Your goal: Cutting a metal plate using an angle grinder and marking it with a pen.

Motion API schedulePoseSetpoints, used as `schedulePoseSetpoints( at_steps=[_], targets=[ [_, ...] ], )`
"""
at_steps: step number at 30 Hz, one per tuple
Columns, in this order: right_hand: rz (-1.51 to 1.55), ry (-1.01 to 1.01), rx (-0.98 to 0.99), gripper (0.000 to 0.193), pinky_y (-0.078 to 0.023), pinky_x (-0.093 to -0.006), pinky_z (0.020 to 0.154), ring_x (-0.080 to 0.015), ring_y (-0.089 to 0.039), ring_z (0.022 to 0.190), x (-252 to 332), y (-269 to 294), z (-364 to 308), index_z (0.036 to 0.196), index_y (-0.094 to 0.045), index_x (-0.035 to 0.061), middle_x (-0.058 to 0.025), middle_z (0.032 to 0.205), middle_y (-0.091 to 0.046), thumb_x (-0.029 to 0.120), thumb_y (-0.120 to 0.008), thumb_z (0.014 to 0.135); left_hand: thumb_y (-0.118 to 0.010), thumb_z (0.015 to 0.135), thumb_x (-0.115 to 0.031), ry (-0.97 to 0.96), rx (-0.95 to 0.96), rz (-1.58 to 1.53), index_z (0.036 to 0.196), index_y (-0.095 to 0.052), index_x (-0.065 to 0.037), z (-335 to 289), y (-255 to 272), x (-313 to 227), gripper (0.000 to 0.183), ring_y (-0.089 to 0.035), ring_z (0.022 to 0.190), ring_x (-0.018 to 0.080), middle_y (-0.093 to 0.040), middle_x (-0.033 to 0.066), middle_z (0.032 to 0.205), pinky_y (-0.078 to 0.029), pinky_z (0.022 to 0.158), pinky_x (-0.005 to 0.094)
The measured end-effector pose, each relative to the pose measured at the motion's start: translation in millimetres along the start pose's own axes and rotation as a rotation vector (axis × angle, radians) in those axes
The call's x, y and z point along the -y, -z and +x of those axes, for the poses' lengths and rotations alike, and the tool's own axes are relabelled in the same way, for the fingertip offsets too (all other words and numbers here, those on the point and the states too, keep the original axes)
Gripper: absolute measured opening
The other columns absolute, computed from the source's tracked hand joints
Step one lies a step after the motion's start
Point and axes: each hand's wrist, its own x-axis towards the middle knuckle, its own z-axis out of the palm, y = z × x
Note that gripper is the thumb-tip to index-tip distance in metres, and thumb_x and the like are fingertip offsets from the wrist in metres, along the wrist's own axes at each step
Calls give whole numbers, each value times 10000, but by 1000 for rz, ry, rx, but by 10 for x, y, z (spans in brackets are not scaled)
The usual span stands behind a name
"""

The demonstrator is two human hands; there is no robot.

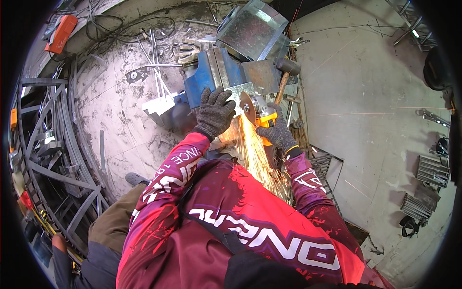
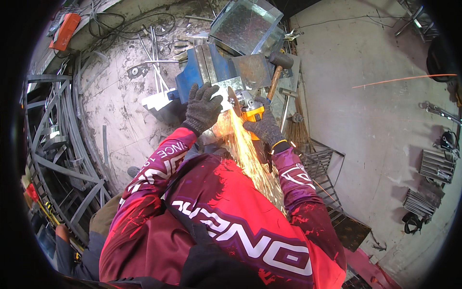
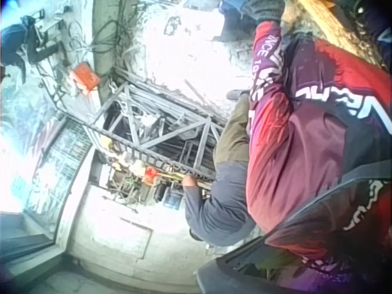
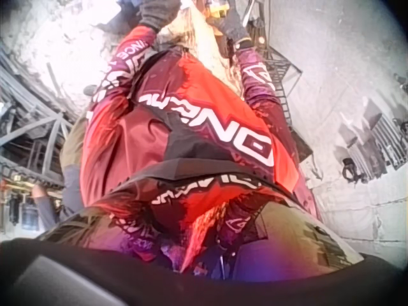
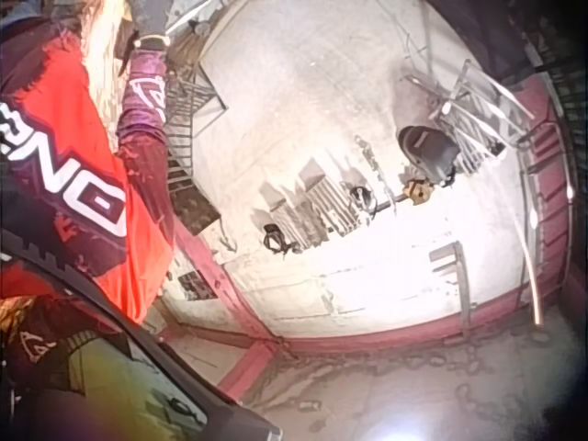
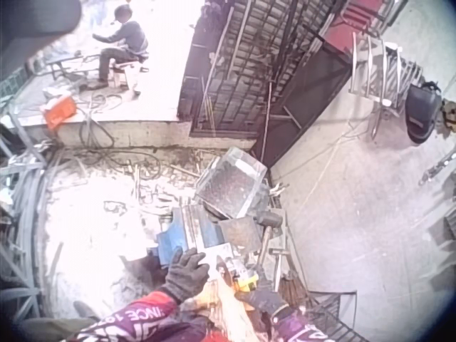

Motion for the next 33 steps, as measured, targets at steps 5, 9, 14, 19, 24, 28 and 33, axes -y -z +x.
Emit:
schedulePoseSetpoints(
  at_steps=[5, 9, 14, 19, 24, 28, 33],
  targets=[
    [-18, 54, 10, 885, -552, -373, 852, -220, -620, 993, 15, -10, 23, 1440, -339, 183, -98, 1179, -592, 8, -822, 720, -754, 733, -217, 0, -4, 0, 1032, -680, -176, 3, 2, 5, 311, -493, 1333, 335, -599, 67, 1312, -308, 1134, 632],
    [80, 58, 32, 880, -553, -359, 844, -213, -624, 978, -63, 3, 50, 1443, -334, 187, -96, 1169, -599, -6, -813, 731, -756, 733, -218, -7, -2, -13, 1030, -678, -170, 8, 4, 4, 311, -492, 1334, 336, -600, 69, 1309, -309, 1130, 637],
    [-22, 42, 2, 877, -558, -370, 829, -213, -623, 975, -97, 6, 82, 1439, -337, 200, -89, 1158, -603, -6, -817, 734, -757, 731, -219, 3, 2, -11, 1028, -680, -170, 3, 16, -9, 310, -493, 1331, 337, -600, 71, 1304, -311, 1127, 637],
    [63, -7, 10, 938, -523, -380, 935, -248, -596, 1086, -49, -8, 73, 1455, -350, 145, -109, 1255, -561, 67, -860, 671, -760, 722, -219, -3, -6, -11, 1025, -681, -172, -7, 0, 2, 317, -498, 1322, 337, -602, 70, 1301, -311, 1129, 638],
    [71, 0, 18, 936, -528, -386, 929, -249, -598, 1085, -44, 12, 83, 1455, -351, 154, -109, 1250, -562, 61, -858, 674, -760, 722, -217, -11, -10, -13, 1032, -682, -170, -3, -13, 9, 323, -493, 1327, 339, -601, 73, 1307, -310, 1128, 640],
    [76, -5, 15, 938, -532, -385, 913, -246, -599, 1079, 58, -24, 48, 1460, -346, 153, -107, 1246, -563, 53, -853, 678, -759, 726, -216, -7, -4, -13, 1041, -684, -168, -17, -16, 17, 327, -487, 1335, 340, -600, 72, 1317, -306, 1131, 641],
    [26, -3, 13, 937, -532, -384, 911, -242, -601, 1068, -8, -6, 94, 1467, -339, 154, -106, 1236, -567, 71, -852, 687, -760, 734, -221, -5, -5, -11, 1041, -684, -167, -16, -17, 7, 321, -485, 1337, 339, -596, 71, 1321, -299, 1139, 640]
  ],
)
